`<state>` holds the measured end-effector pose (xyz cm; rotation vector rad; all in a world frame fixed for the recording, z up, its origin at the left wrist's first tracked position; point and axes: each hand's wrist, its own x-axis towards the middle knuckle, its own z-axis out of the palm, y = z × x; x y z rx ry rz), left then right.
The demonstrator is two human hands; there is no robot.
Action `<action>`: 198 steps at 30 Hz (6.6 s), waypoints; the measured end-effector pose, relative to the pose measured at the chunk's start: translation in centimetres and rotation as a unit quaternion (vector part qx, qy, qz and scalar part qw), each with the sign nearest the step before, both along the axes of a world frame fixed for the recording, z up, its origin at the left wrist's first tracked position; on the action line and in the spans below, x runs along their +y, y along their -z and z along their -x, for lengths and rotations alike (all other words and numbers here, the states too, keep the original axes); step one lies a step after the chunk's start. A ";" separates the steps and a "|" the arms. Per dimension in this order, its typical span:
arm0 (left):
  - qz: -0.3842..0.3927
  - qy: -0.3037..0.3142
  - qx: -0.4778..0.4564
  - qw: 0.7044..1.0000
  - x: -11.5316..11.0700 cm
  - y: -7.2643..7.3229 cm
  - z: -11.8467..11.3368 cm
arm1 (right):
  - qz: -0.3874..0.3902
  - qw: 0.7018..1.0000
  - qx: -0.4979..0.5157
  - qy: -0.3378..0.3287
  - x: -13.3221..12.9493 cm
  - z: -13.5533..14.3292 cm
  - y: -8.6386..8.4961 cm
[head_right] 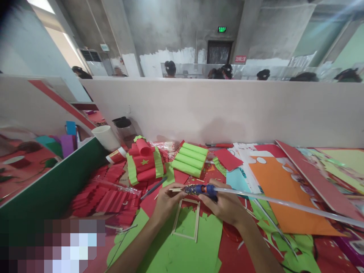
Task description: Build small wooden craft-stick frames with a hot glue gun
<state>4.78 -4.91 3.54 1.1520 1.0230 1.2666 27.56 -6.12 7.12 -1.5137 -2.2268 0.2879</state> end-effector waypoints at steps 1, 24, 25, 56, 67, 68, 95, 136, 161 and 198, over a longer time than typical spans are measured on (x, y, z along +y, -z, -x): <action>-0.001 -0.001 -0.002 1.000 0.0 0.0 0.0 | 0.001 1.000 0.004 -0.006 0.0 0.0 -0.1; -0.014 -0.008 0.013 1.000 0.2 -0.1 0.3 | -0.005 1.000 0.004 -0.004 0.0 -0.2 -1.4; -0.016 -0.009 0.013 1.000 0.2 -0.1 0.3 | -0.004 1.000 0.004 -0.001 0.0 -0.3 -1.3; -0.011 -0.011 0.025 1.000 0.1 -0.4 0.5 | 0.055 0.996 0.074 -0.007 0.5 -0.8 -1.4; -0.010 -0.019 0.024 0.999 0.1 -0.7 0.4 | 0.027 0.997 0.070 -0.008 0.2 -1.6 -1.2; -0.010 -0.017 0.025 0.999 0.1 -0.7 0.4 | 0.026 0.997 0.068 -0.006 0.2 -1.6 -1.2; -0.015 -0.014 0.023 1.000 0.2 -0.3 0.3 | 0.061 0.995 0.077 -0.019 0.5 -1.1 -2.0; -0.006 -0.038 0.038 0.999 0.3 -0.2 0.5 | 0.069 0.992 0.102 -0.021 1.1 -2.1 -2.2; -0.012 -0.039 0.030 0.999 0.5 0.1 0.6 | 0.080 0.986 0.146 -0.010 1.5 -3.1 -1.8; 0.003 -0.052 0.022 0.998 0.2 -0.8 0.7 | 0.041 0.984 -0.063 0.160 4.0 -9.0 1.1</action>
